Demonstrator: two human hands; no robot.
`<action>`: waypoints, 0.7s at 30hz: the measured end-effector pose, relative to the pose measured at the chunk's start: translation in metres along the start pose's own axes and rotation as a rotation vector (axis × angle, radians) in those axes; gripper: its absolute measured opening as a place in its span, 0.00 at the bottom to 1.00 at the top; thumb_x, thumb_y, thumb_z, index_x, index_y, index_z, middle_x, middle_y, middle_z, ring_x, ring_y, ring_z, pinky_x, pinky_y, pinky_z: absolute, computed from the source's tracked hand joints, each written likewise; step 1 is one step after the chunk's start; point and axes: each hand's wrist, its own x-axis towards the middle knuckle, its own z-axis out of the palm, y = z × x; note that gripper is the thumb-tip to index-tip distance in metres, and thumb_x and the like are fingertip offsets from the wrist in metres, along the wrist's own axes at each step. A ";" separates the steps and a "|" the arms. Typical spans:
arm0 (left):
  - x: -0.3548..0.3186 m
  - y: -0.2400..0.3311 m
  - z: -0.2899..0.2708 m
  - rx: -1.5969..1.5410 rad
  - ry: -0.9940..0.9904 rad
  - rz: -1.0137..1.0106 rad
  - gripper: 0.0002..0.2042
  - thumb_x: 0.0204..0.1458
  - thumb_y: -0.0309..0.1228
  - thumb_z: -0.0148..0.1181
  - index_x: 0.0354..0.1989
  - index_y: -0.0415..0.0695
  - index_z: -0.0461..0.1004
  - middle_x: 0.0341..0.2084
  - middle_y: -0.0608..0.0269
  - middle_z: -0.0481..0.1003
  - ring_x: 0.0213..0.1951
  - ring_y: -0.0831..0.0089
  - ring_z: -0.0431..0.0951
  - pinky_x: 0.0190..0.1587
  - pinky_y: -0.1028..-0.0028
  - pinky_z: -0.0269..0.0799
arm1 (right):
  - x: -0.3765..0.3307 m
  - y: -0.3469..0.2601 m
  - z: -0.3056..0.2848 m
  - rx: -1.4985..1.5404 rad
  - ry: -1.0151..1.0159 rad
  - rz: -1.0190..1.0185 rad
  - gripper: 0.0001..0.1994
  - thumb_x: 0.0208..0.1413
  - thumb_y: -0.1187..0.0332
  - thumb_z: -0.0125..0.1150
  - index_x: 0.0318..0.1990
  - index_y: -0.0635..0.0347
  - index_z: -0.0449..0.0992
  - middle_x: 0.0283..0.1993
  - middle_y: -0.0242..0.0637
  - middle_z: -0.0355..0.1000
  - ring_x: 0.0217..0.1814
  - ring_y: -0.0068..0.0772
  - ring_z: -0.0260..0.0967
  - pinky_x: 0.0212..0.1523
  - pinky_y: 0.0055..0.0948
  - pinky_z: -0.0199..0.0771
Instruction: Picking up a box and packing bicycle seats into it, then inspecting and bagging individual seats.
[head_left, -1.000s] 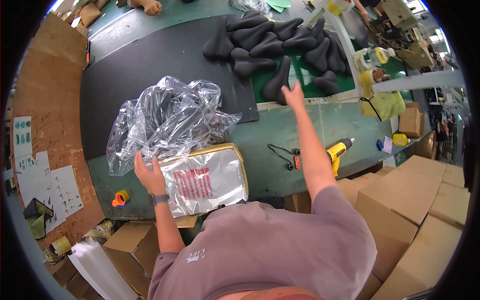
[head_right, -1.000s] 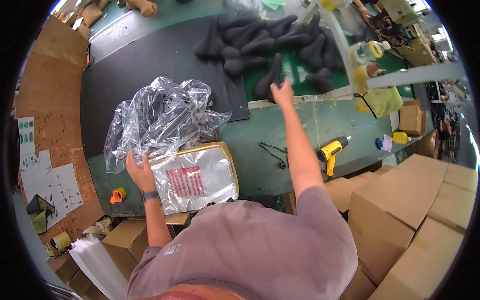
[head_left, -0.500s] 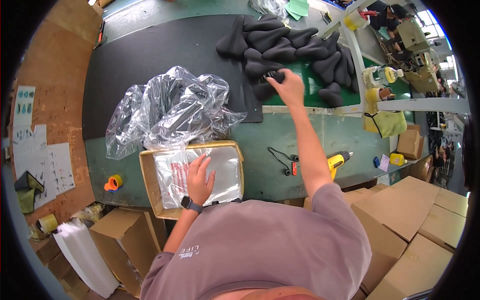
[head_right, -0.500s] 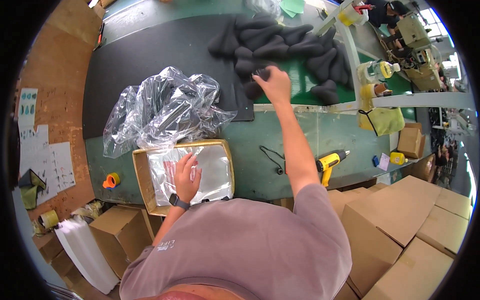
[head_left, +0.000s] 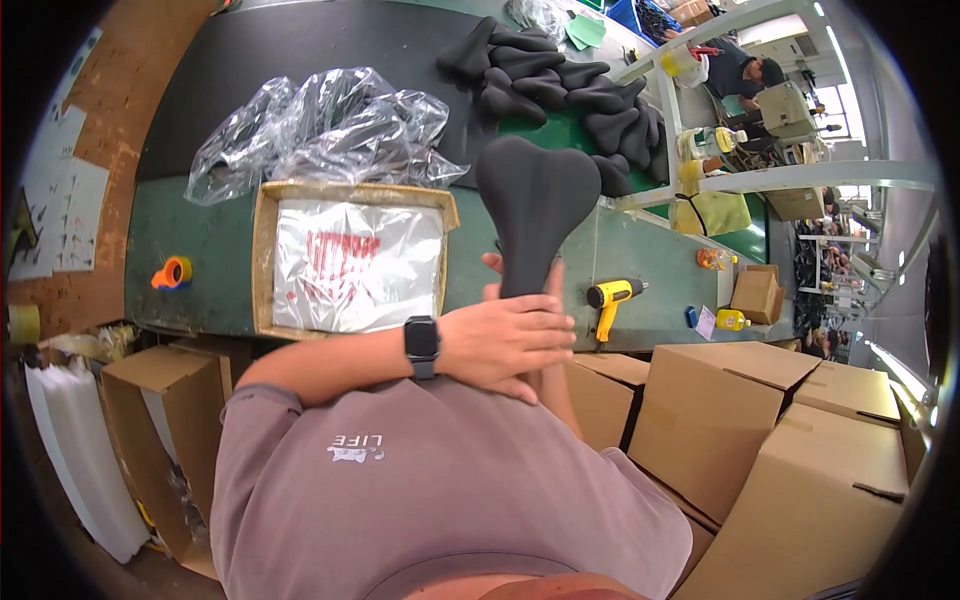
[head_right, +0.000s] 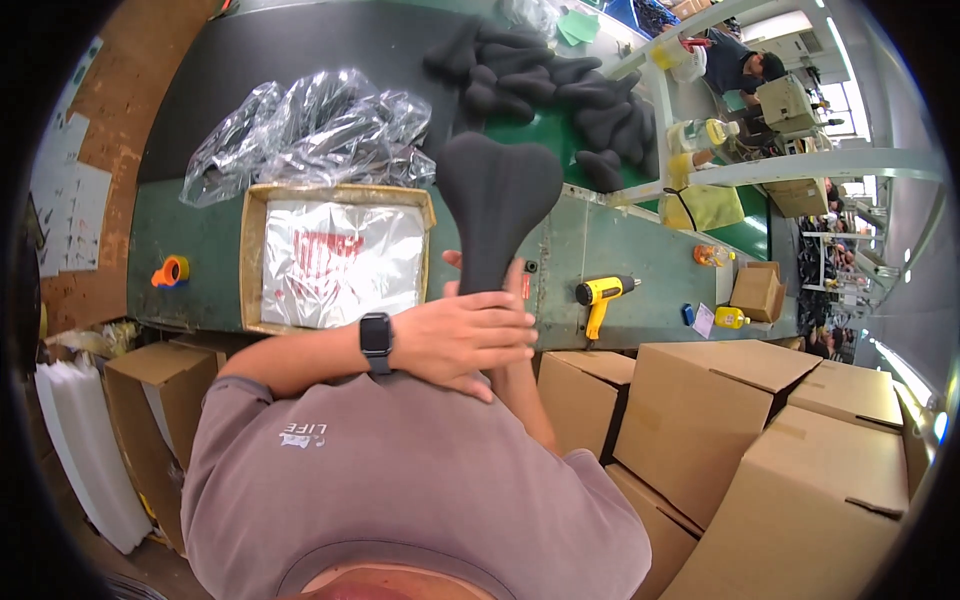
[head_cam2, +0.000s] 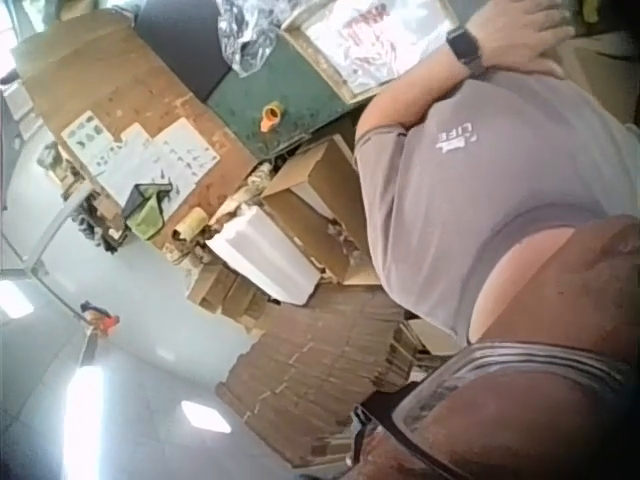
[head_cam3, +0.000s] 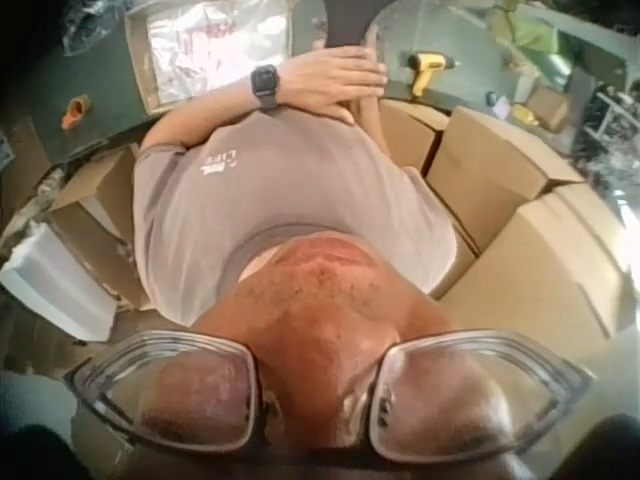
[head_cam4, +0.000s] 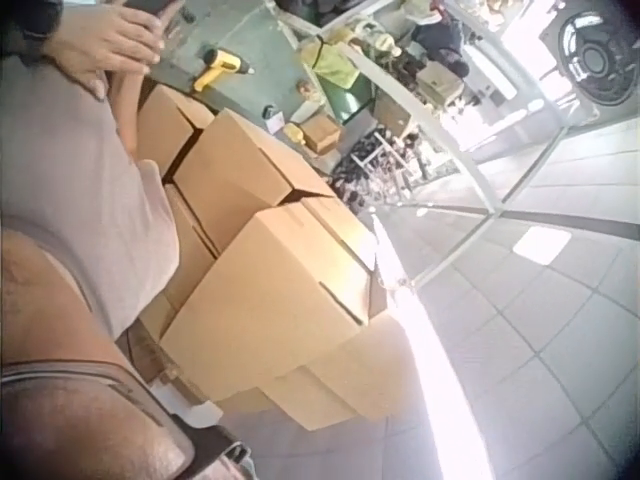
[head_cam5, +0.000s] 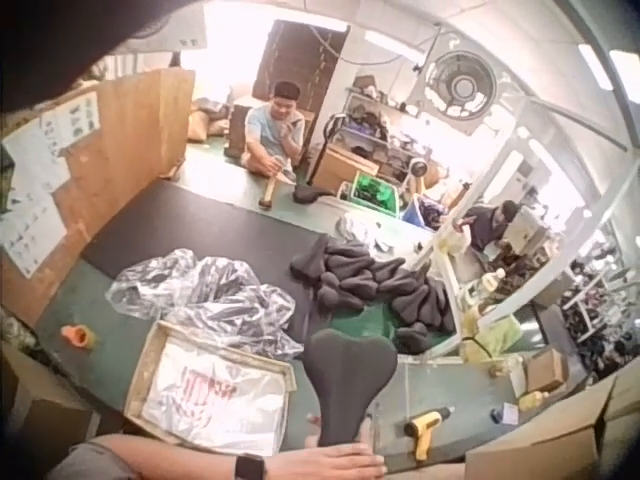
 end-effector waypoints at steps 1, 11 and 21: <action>0.000 0.006 0.003 0.002 0.007 -0.003 0.29 0.64 0.55 0.67 0.64 0.46 0.81 0.66 0.56 0.79 0.73 0.58 0.74 0.81 0.50 0.62 | -0.009 0.014 -0.004 -0.041 -0.013 0.032 0.46 0.73 0.24 0.43 0.77 0.59 0.63 0.51 0.49 0.77 0.37 0.34 0.79 0.32 0.32 0.79; -0.080 -0.116 -0.079 0.682 0.383 -0.693 0.12 0.69 0.39 0.58 0.45 0.47 0.84 0.38 0.52 0.85 0.45 0.45 0.86 0.46 0.49 0.83 | -0.077 0.082 0.022 -0.145 -0.043 0.245 0.48 0.71 0.19 0.29 0.60 0.60 0.72 0.23 0.42 0.67 0.11 0.26 0.54 0.12 0.26 0.57; -0.251 -0.122 0.203 0.144 0.001 -1.464 0.21 0.66 0.50 0.66 0.49 0.42 0.85 0.48 0.43 0.85 0.51 0.43 0.86 0.54 0.48 0.82 | -0.116 0.095 0.011 -0.675 0.112 -0.122 0.38 0.75 0.30 0.53 0.54 0.67 0.78 0.33 0.42 0.79 0.23 0.28 0.73 0.25 0.25 0.73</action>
